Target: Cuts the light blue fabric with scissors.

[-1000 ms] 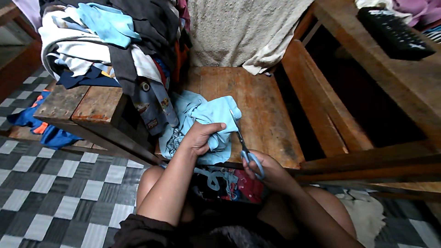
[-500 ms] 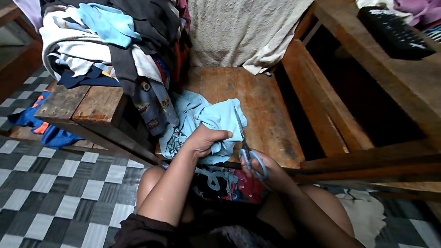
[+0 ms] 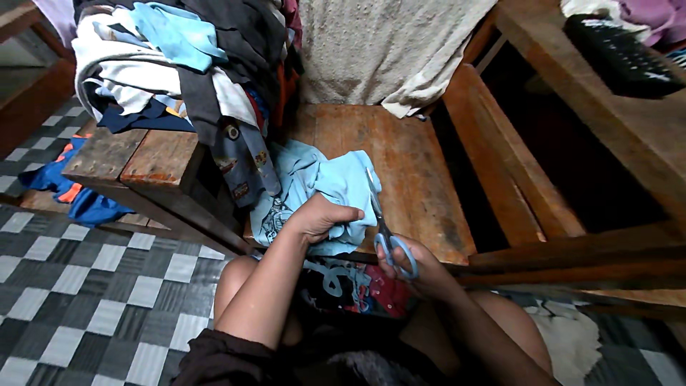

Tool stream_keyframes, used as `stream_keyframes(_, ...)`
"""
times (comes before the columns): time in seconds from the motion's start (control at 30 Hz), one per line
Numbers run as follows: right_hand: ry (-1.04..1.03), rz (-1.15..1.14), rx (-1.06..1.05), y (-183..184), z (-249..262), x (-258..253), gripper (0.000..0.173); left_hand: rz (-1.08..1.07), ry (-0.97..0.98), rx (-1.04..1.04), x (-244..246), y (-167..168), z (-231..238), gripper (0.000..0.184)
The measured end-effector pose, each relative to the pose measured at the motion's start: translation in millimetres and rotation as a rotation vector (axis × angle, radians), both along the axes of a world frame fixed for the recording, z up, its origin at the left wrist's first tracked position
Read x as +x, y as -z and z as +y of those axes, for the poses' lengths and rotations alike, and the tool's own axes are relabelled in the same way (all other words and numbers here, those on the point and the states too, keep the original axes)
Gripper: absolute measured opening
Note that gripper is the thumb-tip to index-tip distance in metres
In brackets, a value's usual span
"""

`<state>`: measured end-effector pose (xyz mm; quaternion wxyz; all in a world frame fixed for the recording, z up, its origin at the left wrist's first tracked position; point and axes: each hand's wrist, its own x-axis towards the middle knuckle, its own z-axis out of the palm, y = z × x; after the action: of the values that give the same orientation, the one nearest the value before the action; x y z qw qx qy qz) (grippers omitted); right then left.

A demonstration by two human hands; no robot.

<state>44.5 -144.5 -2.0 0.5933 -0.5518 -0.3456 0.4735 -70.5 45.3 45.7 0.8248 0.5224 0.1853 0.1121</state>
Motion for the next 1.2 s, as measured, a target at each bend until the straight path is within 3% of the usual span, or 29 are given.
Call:
stream_keyframes(0.17, 0.030, 0.016, 0.021, 2.0, -0.4, -1.1, 0.046, 0.007, 0.089, 0.051, -0.6, 1.2, -1.3, 0.029)
stream_keyframes(0.53, 0.044, -0.028, 0.006, -0.5, -0.1, -0.5, 0.036, 0.014, 0.090, 0.083, -3.3, 0.6, 2.4, 0.028)
stream_keyframes(0.73, 0.028, -0.009, 0.032, 0.4, -1.3, 1.0, 0.038, 0.007, 0.101, 0.086, -3.8, 1.2, 4.0, 0.027)
stream_keyframes(0.9, -0.009, 0.023, 0.088, 3.4, -2.4, 2.6, 0.046, -0.002, 0.223, 0.164, -5.9, 4.6, 5.8, 0.036)
stream_keyframes(1.2, 0.008, 0.001, 0.088, 3.6, -1.0, 2.0, 0.042, -0.004, 0.263, 0.217, -6.5, 6.0, 6.8, 0.037)
